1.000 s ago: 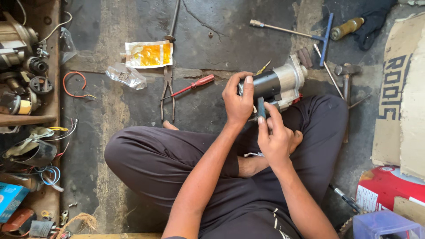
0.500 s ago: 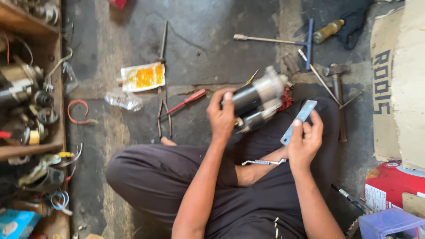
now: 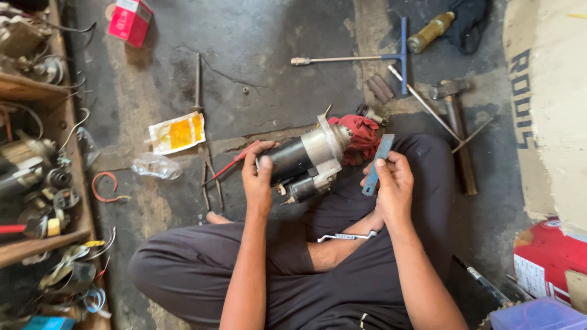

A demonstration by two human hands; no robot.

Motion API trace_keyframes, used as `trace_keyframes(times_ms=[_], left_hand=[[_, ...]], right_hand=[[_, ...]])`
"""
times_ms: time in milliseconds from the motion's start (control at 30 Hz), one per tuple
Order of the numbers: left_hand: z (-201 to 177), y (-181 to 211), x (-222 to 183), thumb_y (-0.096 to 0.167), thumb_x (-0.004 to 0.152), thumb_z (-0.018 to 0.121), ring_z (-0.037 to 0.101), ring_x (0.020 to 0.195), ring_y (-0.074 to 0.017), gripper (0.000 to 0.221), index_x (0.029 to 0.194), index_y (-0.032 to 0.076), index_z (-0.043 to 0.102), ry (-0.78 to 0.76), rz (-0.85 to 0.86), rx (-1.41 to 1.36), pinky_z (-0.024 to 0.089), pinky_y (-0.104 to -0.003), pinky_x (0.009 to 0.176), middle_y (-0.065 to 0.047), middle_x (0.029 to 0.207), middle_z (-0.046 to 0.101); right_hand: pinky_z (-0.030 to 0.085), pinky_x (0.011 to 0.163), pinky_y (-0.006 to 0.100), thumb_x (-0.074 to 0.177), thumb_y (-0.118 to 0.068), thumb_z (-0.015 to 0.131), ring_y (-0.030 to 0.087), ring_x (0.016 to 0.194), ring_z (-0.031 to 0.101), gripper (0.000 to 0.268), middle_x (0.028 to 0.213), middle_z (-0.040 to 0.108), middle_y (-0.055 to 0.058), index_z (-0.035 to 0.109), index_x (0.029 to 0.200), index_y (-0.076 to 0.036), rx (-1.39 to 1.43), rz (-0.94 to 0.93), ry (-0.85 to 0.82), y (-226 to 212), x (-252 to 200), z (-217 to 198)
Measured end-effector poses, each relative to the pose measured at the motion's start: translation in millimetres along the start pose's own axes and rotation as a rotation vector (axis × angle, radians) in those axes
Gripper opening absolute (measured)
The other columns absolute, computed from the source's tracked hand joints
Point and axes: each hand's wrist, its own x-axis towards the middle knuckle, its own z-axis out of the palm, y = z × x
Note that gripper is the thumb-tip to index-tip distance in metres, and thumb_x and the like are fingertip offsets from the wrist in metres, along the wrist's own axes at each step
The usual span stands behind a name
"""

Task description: The person sits on the floor and uses a file to smooth the surface of a cylindrical motor component. They rotate the part to file different sections and occasionally wipe it with a cloth.

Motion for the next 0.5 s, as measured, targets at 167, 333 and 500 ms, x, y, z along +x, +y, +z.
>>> trace_keyframes(times_ms=[167,333,500], left_hand=[[1.6,10.2,-20.0,0.043,0.085,0.077,0.049,0.137,-0.0284,0.086,0.154,0.008,0.038,0.001,-0.067,0.135,0.039,-0.041,0.115,-0.015,0.148,0.047],[9.2,23.9,-46.6,0.029,0.076,0.085,0.050,0.139,-0.0298,0.115,0.164,0.011,0.014,-0.063,-0.113,-0.047,0.040,-0.041,0.117,-0.018,0.151,0.047],[17.6,20.3,-67.3,0.016,0.069,0.091,0.050,0.137,-0.0283,0.126,0.162,0.009,0.007,-0.017,-0.127,-0.056,0.044,-0.040,0.113,-0.018,0.153,0.044]], right_hand=[[0.053,0.056,0.029,0.105,-0.011,0.058,0.016,0.062,0.064,0.017,0.086,0.066,0.010,0.056,0.119,-0.001,0.031,0.009,-0.008,1.6,0.9,3.2],[0.047,0.049,0.032,0.104,-0.016,0.058,0.020,0.058,0.061,0.015,0.082,0.063,0.010,0.056,0.114,-0.005,0.216,0.046,0.114,-11.1,2.5,-7.7],[0.049,0.057,0.035,0.107,-0.018,0.059,0.022,0.068,0.063,0.013,0.089,0.062,0.009,0.056,0.109,-0.005,0.400,0.032,0.030,-18.0,16.8,-7.3]])
